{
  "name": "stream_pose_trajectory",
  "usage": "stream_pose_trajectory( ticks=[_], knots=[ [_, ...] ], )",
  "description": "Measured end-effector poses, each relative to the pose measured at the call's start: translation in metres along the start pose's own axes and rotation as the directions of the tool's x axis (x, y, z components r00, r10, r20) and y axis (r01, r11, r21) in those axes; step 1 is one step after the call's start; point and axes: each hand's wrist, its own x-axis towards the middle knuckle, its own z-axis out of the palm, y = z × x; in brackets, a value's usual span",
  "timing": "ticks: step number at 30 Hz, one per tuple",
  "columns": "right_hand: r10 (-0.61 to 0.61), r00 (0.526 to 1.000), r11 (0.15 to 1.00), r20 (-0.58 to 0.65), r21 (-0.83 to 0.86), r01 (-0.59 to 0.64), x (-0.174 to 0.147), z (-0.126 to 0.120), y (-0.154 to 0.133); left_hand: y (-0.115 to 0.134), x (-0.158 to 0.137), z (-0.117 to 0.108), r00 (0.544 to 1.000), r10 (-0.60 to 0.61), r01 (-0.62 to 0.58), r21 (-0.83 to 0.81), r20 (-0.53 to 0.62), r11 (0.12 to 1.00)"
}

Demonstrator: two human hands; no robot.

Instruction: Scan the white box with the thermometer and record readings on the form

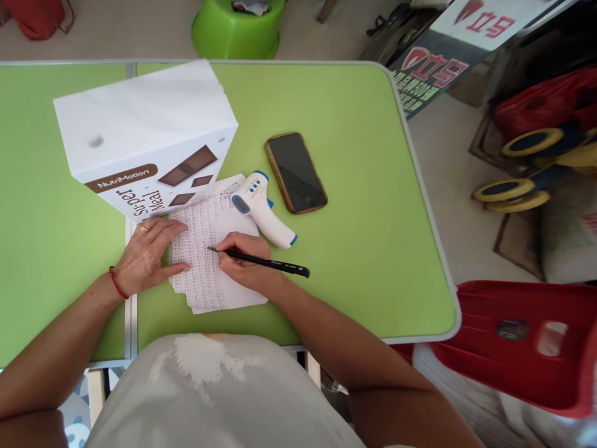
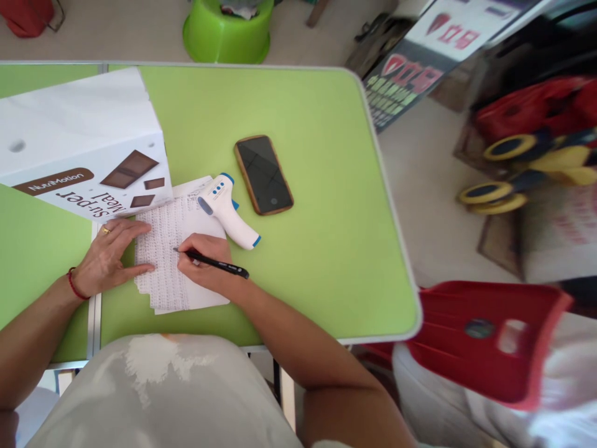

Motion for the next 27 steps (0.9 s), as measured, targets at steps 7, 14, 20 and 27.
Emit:
stream_pose_trajectory(
  ticks=[7,14,20,27],
  knots=[
    [-0.034,0.999,0.999,0.026,0.038,0.033,0.0007,0.0003,0.0010,-0.0010,-0.0006,0.0000,1.000,-0.016,0.017,-0.014,0.010,1.000],
    [0.014,1.000,0.999,-0.012,0.032,-0.013,0.0004,0.0003,0.0003,-0.0010,-0.0006,-0.0011,0.998,-0.047,0.049,-0.034,0.034,0.998],
    [-0.007,0.999,1.000,-0.036,0.000,0.007,-0.0001,-0.0008,0.0019,-0.0008,-0.0004,-0.0004,1.000,-0.012,0.012,-0.019,0.009,1.000],
    [0.019,0.999,1.000,0.026,-0.018,-0.018,-0.0003,-0.0014,0.0013,-0.0010,-0.0014,-0.0007,0.998,-0.048,0.049,-0.030,0.037,0.998]
  ],
)
